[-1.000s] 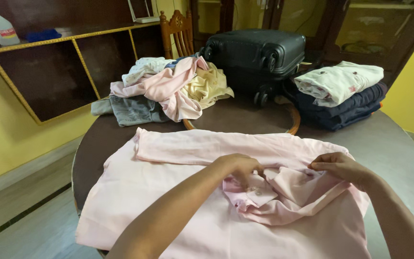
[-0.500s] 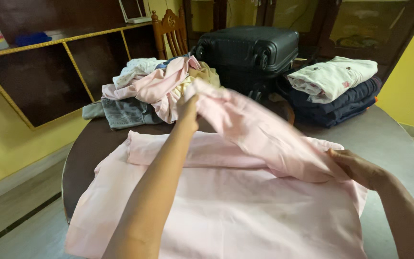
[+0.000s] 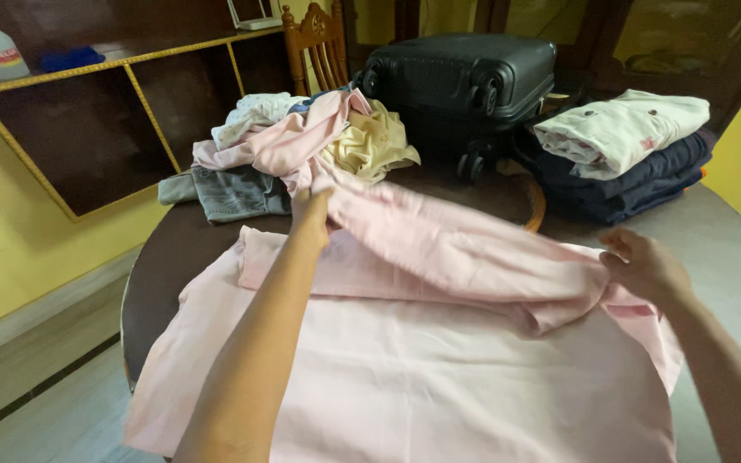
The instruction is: The person folds a pink button-up shirt on a round table. They smooth the fabric, fold the sleeves inward, fold the sides toward the center, and then fold the shirt in half lengthwise before placing it on a stack of folded clothes.
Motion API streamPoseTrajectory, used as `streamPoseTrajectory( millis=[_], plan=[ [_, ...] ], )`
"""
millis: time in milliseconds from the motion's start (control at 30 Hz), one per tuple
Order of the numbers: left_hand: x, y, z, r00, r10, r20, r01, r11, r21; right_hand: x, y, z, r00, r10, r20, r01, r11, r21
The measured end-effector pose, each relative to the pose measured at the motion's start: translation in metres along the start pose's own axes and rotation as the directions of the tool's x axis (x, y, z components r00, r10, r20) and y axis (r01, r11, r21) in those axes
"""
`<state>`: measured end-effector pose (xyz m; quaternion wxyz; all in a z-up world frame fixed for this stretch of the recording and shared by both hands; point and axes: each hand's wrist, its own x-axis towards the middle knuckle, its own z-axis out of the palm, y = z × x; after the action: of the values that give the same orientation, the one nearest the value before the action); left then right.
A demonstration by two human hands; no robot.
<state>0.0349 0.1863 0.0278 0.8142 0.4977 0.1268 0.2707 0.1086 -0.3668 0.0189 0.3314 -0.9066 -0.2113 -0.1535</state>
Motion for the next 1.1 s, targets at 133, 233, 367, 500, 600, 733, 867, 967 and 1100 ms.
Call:
streamPoseTrajectory(
  millis=[133,233,367,500,600,733,867,967,1100],
  plan=[
    [-0.006,-0.031,-0.023,0.997,-0.015,-0.074,0.024,0.993,0.115,-0.02,-0.052,0.013,0.993,-0.12,0.005,0.119,0.985,-0.122],
    [-0.007,-0.046,-0.04,0.988,-0.069,-0.136,0.087,0.987,0.132,-0.045,-0.092,0.03,0.9,-0.076,0.43,0.147,0.98,-0.136],
    [-0.004,-0.054,-0.058,0.976,-0.087,-0.202,0.114,0.985,0.126,-0.059,-0.115,0.041,0.818,-0.131,0.56,0.351,0.885,-0.307],
    [0.001,-0.055,-0.076,0.963,0.034,-0.266,0.067,0.93,0.36,-0.039,-0.109,0.03,0.668,0.08,0.74,0.208,0.935,-0.288],
    [0.002,-0.058,-0.08,0.933,0.241,-0.267,-0.097,0.882,0.461,-0.029,-0.109,0.027,0.795,0.137,0.591,0.128,0.914,-0.384],
    [-0.009,-0.047,-0.074,0.901,0.335,-0.276,-0.249,0.92,0.301,-0.023,-0.128,0.052,0.963,-0.128,0.238,0.171,0.97,-0.172],
    [-0.044,-0.025,-0.077,0.836,0.466,-0.29,-0.091,0.639,0.764,-0.026,-0.149,0.086,0.934,-0.302,0.19,0.329,0.935,-0.133],
    [-0.076,-0.016,-0.089,0.908,0.378,-0.183,0.1,0.229,0.968,-0.033,-0.163,0.108,0.954,-0.27,0.128,0.295,0.921,-0.253],
    [-0.097,-0.019,-0.103,0.979,0.199,0.045,-0.032,-0.068,0.997,-0.036,-0.181,0.131,0.965,-0.16,0.205,0.221,0.921,-0.32]
  ],
)
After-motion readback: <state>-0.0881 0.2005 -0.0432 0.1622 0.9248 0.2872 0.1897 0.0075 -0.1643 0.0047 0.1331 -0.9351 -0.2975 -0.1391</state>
